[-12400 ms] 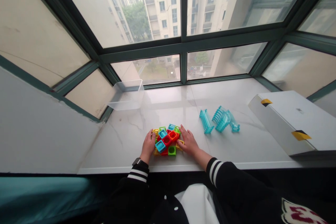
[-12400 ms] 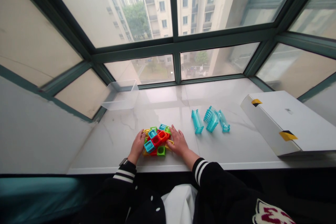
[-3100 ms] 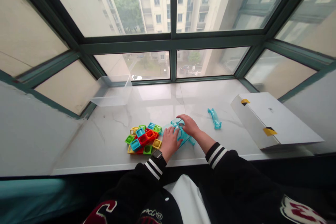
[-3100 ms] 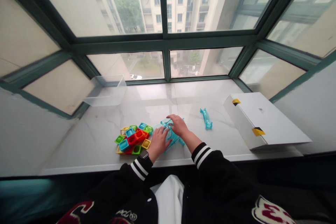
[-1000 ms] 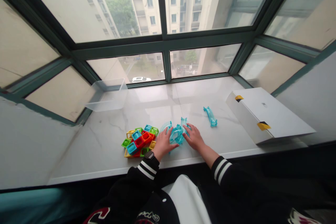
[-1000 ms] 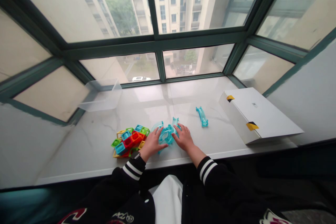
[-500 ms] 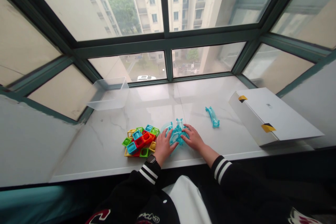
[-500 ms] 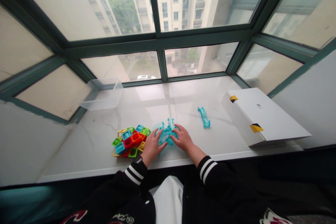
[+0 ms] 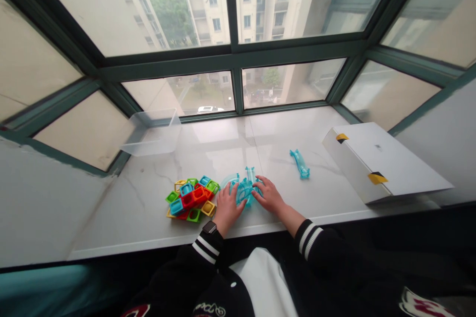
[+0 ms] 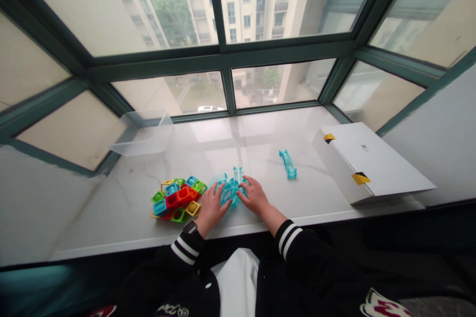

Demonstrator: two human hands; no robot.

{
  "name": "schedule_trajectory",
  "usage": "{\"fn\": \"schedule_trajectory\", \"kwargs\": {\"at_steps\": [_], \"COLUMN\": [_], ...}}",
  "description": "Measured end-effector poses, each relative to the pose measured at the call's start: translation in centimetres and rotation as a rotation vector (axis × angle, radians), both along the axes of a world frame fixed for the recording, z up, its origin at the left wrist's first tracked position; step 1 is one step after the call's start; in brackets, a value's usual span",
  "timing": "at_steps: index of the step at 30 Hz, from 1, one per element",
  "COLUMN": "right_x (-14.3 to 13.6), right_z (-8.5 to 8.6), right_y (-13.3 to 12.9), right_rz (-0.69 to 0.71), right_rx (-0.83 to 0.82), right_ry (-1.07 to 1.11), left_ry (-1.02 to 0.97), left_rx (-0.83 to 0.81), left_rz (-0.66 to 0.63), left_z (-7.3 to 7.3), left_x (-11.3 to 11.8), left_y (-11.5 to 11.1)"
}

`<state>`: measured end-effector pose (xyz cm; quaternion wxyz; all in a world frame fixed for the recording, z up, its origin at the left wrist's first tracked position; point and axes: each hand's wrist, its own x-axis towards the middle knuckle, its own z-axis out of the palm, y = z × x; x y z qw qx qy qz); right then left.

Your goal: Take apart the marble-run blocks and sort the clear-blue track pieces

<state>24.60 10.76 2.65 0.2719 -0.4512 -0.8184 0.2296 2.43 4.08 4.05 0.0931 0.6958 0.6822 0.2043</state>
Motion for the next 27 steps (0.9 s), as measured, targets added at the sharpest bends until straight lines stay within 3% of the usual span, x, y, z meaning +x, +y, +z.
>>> {"fn": "schedule_trajectory", "kwargs": {"at_steps": [6, 9, 13, 16, 20, 23, 27], "right_x": [1.6, 3.8, 9.0, 12.6, 14.5, 14.0, 11.9], "right_z": [-0.3, 0.5, 1.4, 1.1, 0.3, 0.2, 0.7], "right_y": [0.4, 2.1, 6.4, 9.2, 10.6, 10.2, 8.0], "right_rz": [0.007, -0.078, -0.563, -0.805, -0.773, -0.751, -0.615], "right_rx": [0.028, 0.115, 0.192, -0.006, -0.244, -0.275, -0.261], "right_ry": [0.089, 0.091, -0.015, -0.151, -0.297, -0.228, -0.096], "left_ry": [-0.141, -0.130, -0.140, -0.176, -0.195, -0.202, -0.242], "left_rx": [-0.013, -0.028, 0.001, 0.037, 0.035, 0.051, 0.084], "left_rz": [0.066, 0.056, 0.033, 0.008, 0.009, -0.001, 0.011], "left_z": [-0.4, -0.6, -1.0, -1.2, -1.1, -0.9, -0.8], "left_x": [2.1, 2.6, 2.4, 2.0, 1.9, 2.0, 1.9], "left_y": [0.6, 0.6, 0.6, 0.7, 0.7, 0.7, 0.7]}}
